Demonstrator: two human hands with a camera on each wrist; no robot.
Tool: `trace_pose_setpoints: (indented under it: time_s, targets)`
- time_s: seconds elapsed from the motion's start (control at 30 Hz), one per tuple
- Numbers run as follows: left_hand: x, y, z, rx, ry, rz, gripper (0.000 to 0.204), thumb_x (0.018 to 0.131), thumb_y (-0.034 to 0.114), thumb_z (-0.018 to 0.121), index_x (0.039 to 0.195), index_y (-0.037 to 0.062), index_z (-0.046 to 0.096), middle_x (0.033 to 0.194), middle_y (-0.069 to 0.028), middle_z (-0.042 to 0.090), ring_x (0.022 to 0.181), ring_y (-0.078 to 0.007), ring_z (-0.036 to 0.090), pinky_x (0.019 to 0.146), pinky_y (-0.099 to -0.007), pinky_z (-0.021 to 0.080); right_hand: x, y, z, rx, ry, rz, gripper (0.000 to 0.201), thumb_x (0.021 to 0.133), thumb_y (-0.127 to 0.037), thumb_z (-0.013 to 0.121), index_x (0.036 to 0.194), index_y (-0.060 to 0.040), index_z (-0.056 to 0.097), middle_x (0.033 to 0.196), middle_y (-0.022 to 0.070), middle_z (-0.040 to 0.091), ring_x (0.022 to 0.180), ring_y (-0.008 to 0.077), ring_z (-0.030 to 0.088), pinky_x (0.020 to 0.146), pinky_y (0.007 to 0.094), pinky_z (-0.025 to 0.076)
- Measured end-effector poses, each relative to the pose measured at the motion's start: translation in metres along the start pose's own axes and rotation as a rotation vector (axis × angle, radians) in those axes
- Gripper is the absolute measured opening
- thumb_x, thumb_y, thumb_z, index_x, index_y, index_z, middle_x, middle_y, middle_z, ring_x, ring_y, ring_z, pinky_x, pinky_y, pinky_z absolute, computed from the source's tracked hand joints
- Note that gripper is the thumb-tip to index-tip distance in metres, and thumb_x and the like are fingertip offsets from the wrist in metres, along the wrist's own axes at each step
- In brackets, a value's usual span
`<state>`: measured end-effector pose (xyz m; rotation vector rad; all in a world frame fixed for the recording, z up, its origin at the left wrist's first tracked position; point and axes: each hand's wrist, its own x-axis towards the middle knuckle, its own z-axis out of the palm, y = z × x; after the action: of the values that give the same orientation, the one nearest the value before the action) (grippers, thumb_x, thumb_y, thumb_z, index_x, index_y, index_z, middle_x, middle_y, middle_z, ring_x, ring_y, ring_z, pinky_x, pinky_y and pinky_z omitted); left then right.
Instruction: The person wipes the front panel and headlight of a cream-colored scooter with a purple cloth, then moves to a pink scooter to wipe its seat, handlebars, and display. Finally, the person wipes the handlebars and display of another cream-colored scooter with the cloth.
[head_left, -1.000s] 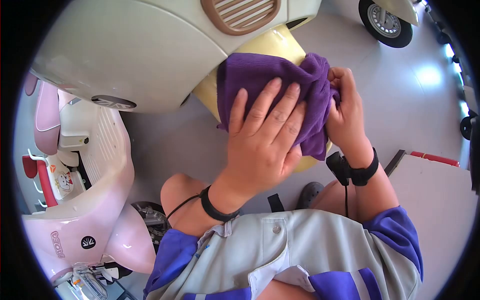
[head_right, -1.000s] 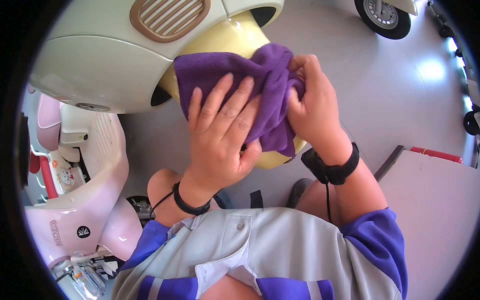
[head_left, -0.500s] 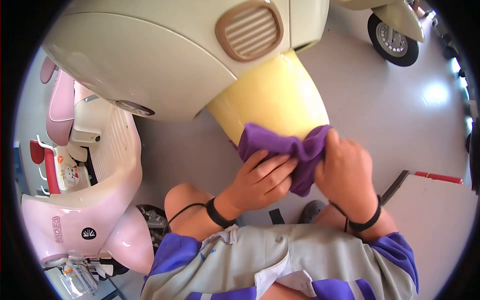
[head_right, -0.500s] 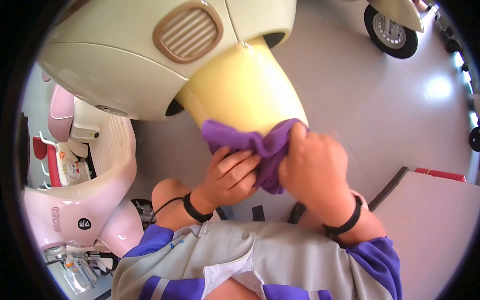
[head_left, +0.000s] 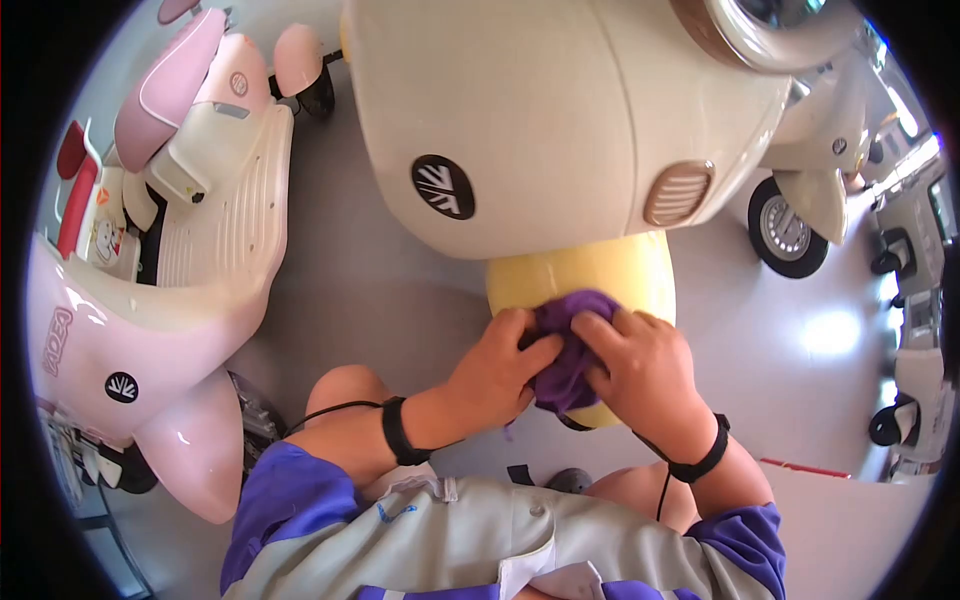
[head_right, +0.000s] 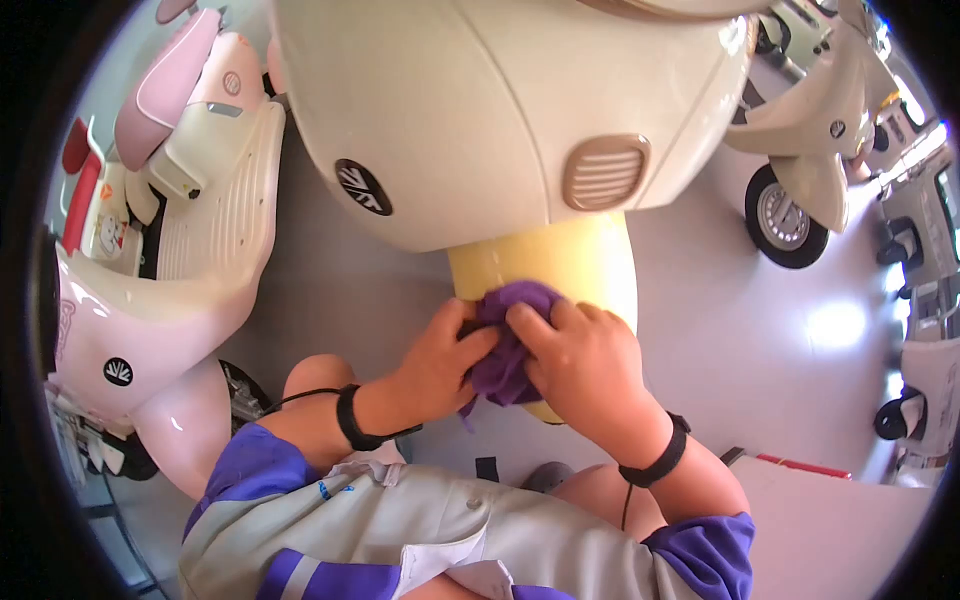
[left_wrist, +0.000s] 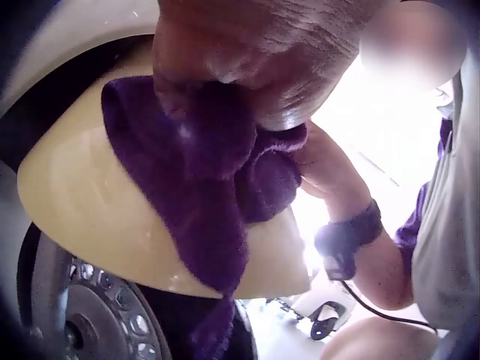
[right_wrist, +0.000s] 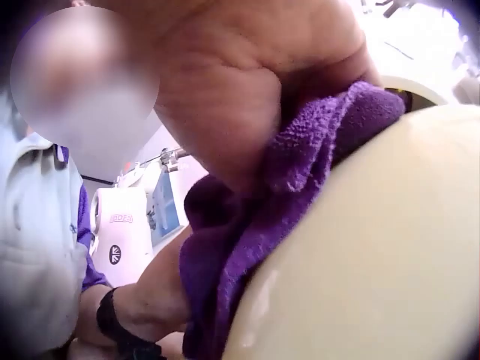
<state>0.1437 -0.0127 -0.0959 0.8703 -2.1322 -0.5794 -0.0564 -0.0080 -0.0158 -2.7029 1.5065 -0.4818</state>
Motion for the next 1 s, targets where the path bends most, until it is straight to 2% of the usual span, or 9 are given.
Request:
trace_pose_setpoints:
  time_s: [0.17, 0.3, 0.33, 0.4, 0.6, 0.67, 0.77, 0.9, 1.0]
  targets:
    - [0.013, 0.011, -0.049, -0.105, 0.037, 0.059, 0.045, 0.066, -0.007, 0.069, 0.109, 0.0051, 0.062, 0.109, -0.0194, 0.051, 0.097, -0.038, 0.055, 0.081, -0.0444, 0.049, 0.009, -0.008, -0.017, -0.086, -0.103, -0.167, 0.032, 0.066, -0.015, 0.07, 0.097, -0.0149, 0.063, 0.072, 0.0033, 0.055, 0.068, 0.0223, 0.06, 0.06, 0.0368, 0.048]
    - [0.053, 0.032, -0.113, 0.359, 0.541, 0.398, 0.04, 0.07, 0.0, 0.073, 0.11, 0.0076, 0.07, 0.11, -0.017, 0.056, 0.095, -0.033, 0.057, 0.076, -0.0417, 0.048, 0.07, -0.019, -0.065, -0.232, 0.437, -0.291, 0.036, 0.065, -0.015, 0.07, 0.101, -0.0158, 0.065, 0.07, 0.001, 0.045, 0.065, 0.0204, 0.053, 0.056, 0.0353, 0.042]
    - [0.066, 0.029, -0.124, 0.45, 0.662, 0.451, 0.041, 0.072, 0.003, 0.073, 0.112, 0.0086, 0.07, 0.111, -0.0165, 0.056, 0.097, -0.0328, 0.057, 0.078, -0.0414, 0.047, 0.082, -0.023, -0.077, -0.243, 0.483, -0.281, 0.041, 0.064, -0.008, 0.07, 0.104, -0.0063, 0.064, 0.083, 0.01, 0.057, 0.073, 0.0322, 0.056, 0.066, 0.0432, 0.045]
    - [0.095, 0.018, -0.139, 0.559, 0.826, 0.465, 0.043, 0.075, 0.008, 0.072, 0.118, 0.0104, 0.071, 0.113, -0.0156, 0.056, 0.101, -0.0324, 0.056, 0.083, -0.0409, 0.045, 0.113, -0.029, -0.087, -0.205, 0.568, -0.213, 0.045, 0.064, -0.006, 0.069, 0.109, -0.0095, 0.064, 0.082, 0.0101, 0.057, 0.074, 0.0323, 0.057, 0.066, 0.0443, 0.046]
    - [0.072, -0.038, -0.091, 0.687, 0.693, 0.361, 0.04, 0.078, 0.018, 0.067, 0.119, 0.0158, 0.068, 0.122, -0.0118, 0.049, 0.11, -0.0305, 0.047, 0.088, -0.0415, 0.044, 0.108, -0.04, -0.055, -0.34, 0.407, -0.184, 0.04, 0.065, -0.016, 0.072, 0.104, -0.018, 0.062, 0.08, 0.0056, 0.055, 0.074, 0.0287, 0.059, 0.063, 0.0402, 0.047]
    - [0.046, -0.062, -0.073, 0.573, 0.512, 0.387, 0.037, 0.08, 0.017, 0.065, 0.116, 0.017, 0.068, 0.121, -0.0102, 0.048, 0.11, -0.0291, 0.046, 0.088, -0.0408, 0.044, 0.093, -0.028, -0.033, -0.42, 0.352, -0.339, 0.029, 0.077, -0.019, 0.062, 0.106, -0.0204, 0.061, 0.073, -0.0009, 0.047, 0.068, 0.0171, 0.053, 0.057, 0.0304, 0.042]
    - [0.041, -0.068, -0.074, 0.698, 0.578, 0.542, 0.034, 0.083, 0.015, 0.062, 0.116, 0.0177, 0.069, 0.119, -0.0095, 0.049, 0.109, -0.0295, 0.046, 0.088, -0.0409, 0.044, 0.084, -0.017, -0.021, -0.446, 0.319, -0.445, 0.029, 0.077, -0.019, 0.062, 0.106, -0.02, 0.062, 0.073, -0.0009, 0.047, 0.067, 0.0162, 0.053, 0.057, 0.0292, 0.042]
    - [0.071, -0.035, -0.099, 0.676, 0.734, 0.341, 0.04, 0.085, 0.017, 0.059, 0.125, 0.0138, 0.066, 0.122, -0.012, 0.049, 0.11, -0.0293, 0.048, 0.095, -0.0461, 0.042, 0.114, -0.041, -0.064, -0.415, 0.394, -0.363, 0.03, 0.076, -0.019, 0.064, 0.106, -0.0193, 0.062, 0.077, 0.0005, 0.048, 0.065, 0.0178, 0.055, 0.055, 0.0328, 0.044]
    - [0.113, -0.016, -0.137, 0.634, 0.816, 0.286, 0.051, 0.088, 0.024, 0.057, 0.136, 0.0072, 0.057, 0.136, -0.019, 0.045, 0.123, -0.0388, 0.045, 0.105, -0.0506, 0.035, 0.149, -0.061, -0.097, -0.384, 0.556, -0.277, 0.031, 0.077, -0.015, 0.065, 0.107, -0.0178, 0.061, 0.084, 0.0049, 0.049, 0.063, 0.0228, 0.058, 0.053, 0.037, 0.046]
